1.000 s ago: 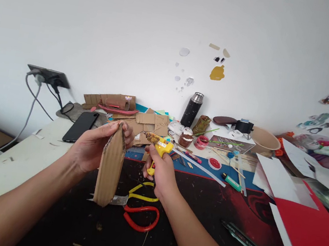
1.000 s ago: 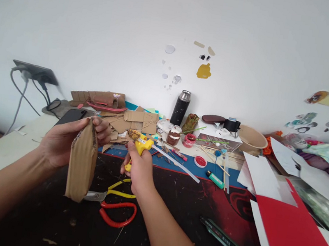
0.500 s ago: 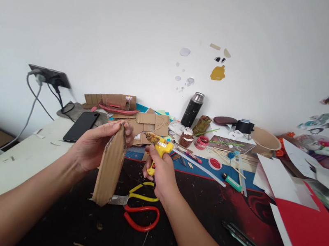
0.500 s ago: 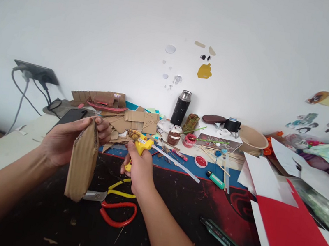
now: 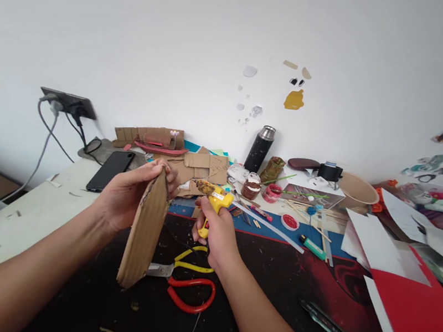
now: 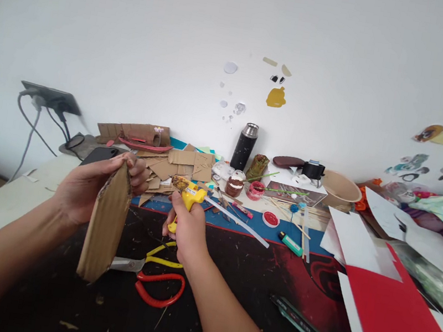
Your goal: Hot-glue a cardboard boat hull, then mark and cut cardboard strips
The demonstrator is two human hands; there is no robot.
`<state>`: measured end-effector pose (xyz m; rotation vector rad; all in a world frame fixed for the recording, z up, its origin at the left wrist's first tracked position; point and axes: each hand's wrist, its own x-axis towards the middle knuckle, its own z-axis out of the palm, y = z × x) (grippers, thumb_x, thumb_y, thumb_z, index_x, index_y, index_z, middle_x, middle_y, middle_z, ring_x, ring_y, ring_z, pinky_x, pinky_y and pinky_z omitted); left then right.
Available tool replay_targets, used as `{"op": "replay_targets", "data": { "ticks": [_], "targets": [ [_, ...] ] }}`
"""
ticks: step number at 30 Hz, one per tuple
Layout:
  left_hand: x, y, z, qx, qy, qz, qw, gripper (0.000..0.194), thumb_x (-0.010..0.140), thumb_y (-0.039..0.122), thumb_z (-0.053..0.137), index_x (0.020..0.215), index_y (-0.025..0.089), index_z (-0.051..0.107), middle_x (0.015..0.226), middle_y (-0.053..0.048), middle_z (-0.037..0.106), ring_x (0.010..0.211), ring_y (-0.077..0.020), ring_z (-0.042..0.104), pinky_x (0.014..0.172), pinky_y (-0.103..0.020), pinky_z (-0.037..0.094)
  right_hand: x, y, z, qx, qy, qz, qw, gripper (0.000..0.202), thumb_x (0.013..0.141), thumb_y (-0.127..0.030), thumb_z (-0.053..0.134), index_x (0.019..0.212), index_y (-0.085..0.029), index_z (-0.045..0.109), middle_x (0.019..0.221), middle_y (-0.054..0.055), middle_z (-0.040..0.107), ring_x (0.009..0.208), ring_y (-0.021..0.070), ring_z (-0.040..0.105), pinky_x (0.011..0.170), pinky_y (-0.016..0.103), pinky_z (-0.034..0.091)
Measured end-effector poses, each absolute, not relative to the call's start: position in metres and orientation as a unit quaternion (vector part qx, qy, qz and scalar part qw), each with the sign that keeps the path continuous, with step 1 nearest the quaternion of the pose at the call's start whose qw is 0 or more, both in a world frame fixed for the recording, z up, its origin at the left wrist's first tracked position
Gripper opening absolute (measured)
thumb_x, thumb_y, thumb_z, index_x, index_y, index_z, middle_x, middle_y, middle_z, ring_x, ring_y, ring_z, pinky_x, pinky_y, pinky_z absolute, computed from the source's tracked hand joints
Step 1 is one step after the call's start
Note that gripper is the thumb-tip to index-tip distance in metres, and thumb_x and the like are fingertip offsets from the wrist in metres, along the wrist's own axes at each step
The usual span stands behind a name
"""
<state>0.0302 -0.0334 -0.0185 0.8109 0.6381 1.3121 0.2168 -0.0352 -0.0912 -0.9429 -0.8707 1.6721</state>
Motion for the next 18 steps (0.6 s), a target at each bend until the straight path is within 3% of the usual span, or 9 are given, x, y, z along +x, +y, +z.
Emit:
{"op": "replay_targets", "data": {
  "ticks": [18],
  "targets": [
    [0.0243, -0.0286, -0.0248, 0.346, 0.299, 0.579, 0.676, 0.026, 0.079, 0.03, 0.096, 0.079, 0.018, 0.073, 0.078, -0.003, 0.064, 0.068, -0.0158, 0.062, 0.061, -0.025, 0.06, 0.2163, -0.0355, -0.0913, -0.398, -0.363, 0.688, 0.486, 0.07, 0.07, -0.08, 0.091, 0.093, -0.018, 0.068, 0.053, -0.009, 0.053, 0.037, 0.0106, 0.051, 0.038, 0.021, 0.022]
  ]
}}
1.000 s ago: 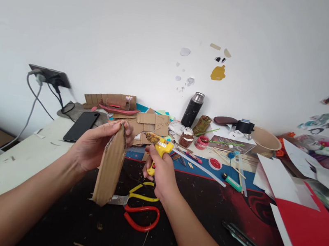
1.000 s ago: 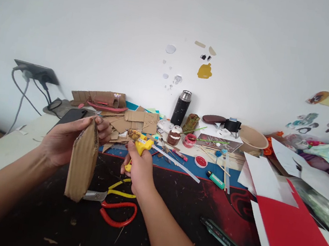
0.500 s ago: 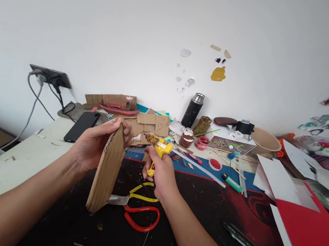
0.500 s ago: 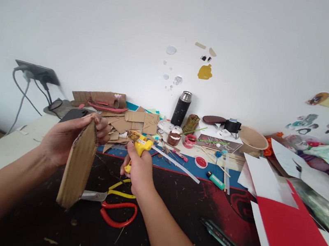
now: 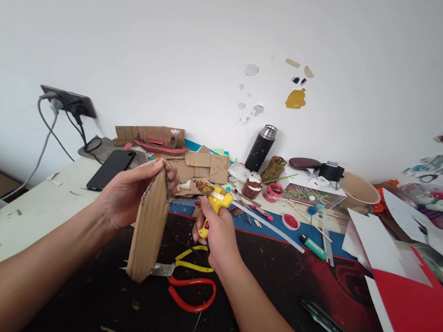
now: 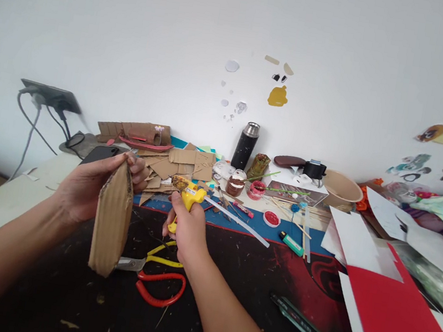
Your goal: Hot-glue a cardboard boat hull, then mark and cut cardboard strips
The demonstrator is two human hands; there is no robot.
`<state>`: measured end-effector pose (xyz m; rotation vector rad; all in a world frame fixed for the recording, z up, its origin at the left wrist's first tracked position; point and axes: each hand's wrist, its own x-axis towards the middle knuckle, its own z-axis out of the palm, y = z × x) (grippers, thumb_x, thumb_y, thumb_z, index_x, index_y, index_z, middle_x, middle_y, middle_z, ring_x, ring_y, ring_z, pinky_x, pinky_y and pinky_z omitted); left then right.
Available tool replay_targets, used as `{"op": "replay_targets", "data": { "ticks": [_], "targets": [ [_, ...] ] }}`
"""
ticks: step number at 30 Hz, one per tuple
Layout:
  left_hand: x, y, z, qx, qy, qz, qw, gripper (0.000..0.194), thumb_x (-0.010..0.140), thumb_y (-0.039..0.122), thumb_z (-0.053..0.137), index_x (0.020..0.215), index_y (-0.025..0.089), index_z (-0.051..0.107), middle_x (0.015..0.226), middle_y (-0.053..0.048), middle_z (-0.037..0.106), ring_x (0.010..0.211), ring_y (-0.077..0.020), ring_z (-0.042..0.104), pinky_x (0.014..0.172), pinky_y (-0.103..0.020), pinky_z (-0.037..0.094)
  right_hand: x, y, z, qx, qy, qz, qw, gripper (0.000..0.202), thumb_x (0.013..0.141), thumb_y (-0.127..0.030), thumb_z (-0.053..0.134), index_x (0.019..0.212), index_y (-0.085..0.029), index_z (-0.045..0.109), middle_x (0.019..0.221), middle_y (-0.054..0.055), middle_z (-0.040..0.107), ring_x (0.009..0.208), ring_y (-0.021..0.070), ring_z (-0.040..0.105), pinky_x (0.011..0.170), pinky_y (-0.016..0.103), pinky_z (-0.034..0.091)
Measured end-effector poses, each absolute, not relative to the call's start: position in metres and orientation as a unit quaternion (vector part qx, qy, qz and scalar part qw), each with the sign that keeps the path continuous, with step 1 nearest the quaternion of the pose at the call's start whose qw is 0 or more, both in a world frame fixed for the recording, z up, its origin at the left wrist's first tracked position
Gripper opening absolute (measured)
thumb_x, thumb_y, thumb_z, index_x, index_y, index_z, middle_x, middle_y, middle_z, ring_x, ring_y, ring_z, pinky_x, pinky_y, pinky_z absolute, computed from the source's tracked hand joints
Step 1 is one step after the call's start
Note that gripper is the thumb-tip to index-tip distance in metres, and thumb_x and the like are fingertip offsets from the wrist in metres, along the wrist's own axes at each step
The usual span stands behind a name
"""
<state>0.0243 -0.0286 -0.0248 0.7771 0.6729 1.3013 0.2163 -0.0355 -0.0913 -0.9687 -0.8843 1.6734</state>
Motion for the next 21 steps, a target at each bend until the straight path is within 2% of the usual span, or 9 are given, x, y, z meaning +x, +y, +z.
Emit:
{"op": "replay_targets", "data": {
  "ticks": [10, 17, 21],
  "targets": [
    [0.0263, -0.0285, -0.0257, 0.329, 0.305, 0.578, 0.681, 0.032, 0.071, 0.03, 0.103, 0.08, 0.016, 0.075, 0.078, -0.003, 0.066, 0.068, -0.015, 0.064, 0.061, -0.024, 0.061, 0.2153, -0.0363, -0.0921, -0.391, -0.368, 0.692, 0.483, 0.066, 0.072, -0.079, 0.09, 0.083, -0.02, 0.064, 0.052, -0.009, 0.052, 0.037, 0.0098, 0.049, 0.038, 0.021, 0.02],
    [0.0249, -0.0272, -0.0262, 0.324, 0.306, 0.575, 0.686, 0.031, 0.071, 0.028, 0.102, 0.082, 0.017, 0.075, 0.077, -0.002, 0.065, 0.068, -0.015, 0.064, 0.062, -0.024, 0.062, 0.2145, -0.0365, -0.0902, -0.398, -0.37, 0.691, 0.478, 0.064, 0.072, -0.078, 0.089, 0.083, -0.02, 0.063, 0.051, -0.008, 0.052, 0.037, 0.0105, 0.05, 0.038, 0.022, 0.021],
    [0.0244, -0.0277, -0.025, 0.332, 0.303, 0.577, 0.682, 0.023, 0.078, 0.026, 0.096, 0.082, 0.018, 0.074, 0.078, -0.002, 0.064, 0.07, -0.0155, 0.063, 0.064, -0.025, 0.061, 0.2146, -0.0364, -0.0923, -0.4, -0.371, 0.689, 0.477, 0.064, 0.073, -0.077, 0.089, 0.087, -0.02, 0.066, 0.053, -0.008, 0.054, 0.038, 0.0111, 0.051, 0.038, 0.022, 0.022]
  ]
}}
